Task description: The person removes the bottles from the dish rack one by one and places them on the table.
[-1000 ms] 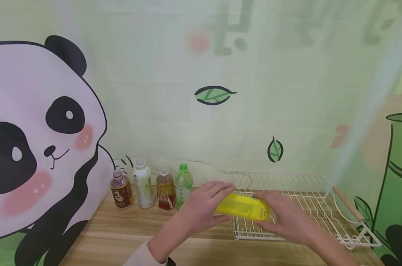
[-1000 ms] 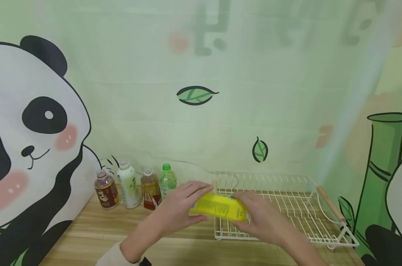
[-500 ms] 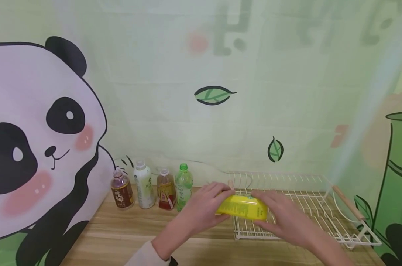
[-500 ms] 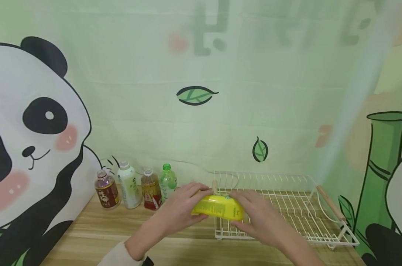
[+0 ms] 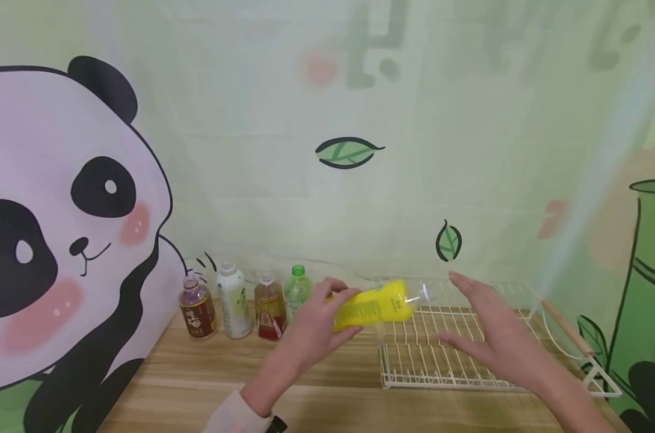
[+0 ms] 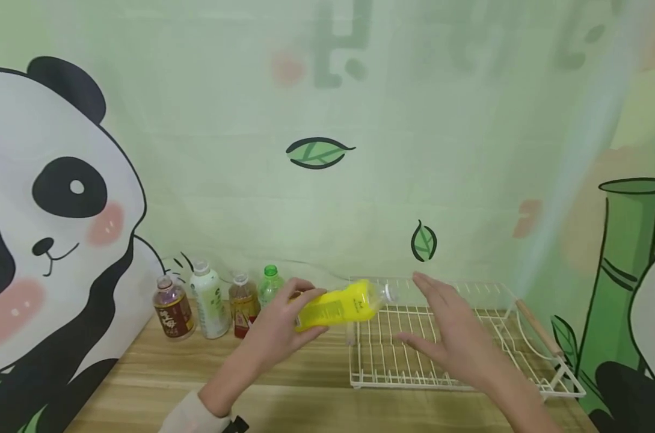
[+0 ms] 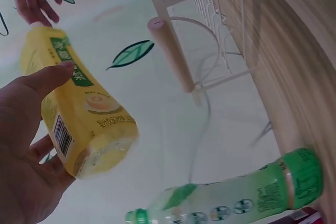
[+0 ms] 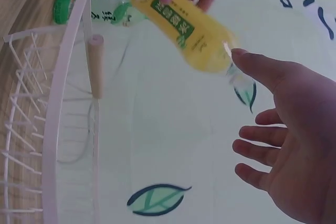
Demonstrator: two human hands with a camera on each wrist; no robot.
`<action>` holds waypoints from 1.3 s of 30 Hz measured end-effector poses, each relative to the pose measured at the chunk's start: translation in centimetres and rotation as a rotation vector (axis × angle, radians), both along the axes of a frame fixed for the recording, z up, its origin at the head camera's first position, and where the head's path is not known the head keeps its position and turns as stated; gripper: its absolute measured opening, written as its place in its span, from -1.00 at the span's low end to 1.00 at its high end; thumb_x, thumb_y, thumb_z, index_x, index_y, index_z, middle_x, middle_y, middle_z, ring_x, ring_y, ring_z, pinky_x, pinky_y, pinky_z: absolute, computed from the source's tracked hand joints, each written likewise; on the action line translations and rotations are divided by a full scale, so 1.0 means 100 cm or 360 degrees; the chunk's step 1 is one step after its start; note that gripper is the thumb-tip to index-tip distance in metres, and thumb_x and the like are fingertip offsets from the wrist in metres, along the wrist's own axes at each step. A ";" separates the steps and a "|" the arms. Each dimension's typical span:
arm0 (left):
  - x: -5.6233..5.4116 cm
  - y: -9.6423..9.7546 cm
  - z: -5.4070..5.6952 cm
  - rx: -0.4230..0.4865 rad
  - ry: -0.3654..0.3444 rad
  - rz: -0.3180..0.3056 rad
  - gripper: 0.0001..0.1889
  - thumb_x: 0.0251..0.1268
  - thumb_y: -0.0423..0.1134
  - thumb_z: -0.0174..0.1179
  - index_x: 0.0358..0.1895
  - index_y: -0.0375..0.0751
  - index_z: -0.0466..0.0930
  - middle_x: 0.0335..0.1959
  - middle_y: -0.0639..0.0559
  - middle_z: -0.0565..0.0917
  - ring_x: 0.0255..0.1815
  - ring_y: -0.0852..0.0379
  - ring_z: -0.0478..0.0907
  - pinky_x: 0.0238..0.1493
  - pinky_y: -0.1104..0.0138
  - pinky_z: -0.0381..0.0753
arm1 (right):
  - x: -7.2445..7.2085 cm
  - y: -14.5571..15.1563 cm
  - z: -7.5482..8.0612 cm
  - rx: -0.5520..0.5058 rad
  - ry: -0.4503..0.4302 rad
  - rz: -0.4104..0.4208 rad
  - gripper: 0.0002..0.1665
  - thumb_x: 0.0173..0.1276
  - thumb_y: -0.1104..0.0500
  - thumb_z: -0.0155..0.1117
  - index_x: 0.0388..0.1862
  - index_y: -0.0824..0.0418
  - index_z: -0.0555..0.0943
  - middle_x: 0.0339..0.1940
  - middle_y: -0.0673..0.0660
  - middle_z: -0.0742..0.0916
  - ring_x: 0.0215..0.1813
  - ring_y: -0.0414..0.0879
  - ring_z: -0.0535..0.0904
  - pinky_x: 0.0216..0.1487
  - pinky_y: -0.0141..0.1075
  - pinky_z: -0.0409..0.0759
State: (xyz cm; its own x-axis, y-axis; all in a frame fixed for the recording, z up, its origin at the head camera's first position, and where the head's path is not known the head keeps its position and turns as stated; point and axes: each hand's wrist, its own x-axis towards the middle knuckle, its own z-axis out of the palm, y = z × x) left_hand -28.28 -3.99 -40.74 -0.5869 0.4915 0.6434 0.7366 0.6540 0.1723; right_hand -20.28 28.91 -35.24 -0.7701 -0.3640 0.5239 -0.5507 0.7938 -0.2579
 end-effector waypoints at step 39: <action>-0.039 0.036 -0.124 0.1050 -0.0913 0.0339 -0.39 0.29 -0.28 0.53 0.36 -0.21 0.49 0.19 -0.10 0.64 0.23 -0.07 0.58 0.31 -0.04 0.60 | -0.006 0.029 -0.103 -0.0136 -0.0728 0.0089 -0.48 0.52 -0.17 0.36 0.21 0.17 0.71 0.14 0.05 0.79 0.11 0.06 0.72 0.07 -0.03 0.75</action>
State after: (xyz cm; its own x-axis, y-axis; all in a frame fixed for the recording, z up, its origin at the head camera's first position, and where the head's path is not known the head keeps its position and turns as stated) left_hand -32.21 -0.41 -53.13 -0.9412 -0.0301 0.3366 0.2964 0.4049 0.8650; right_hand -20.84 31.82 -45.57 -0.9092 -0.3821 0.1654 -0.4069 0.7314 -0.5473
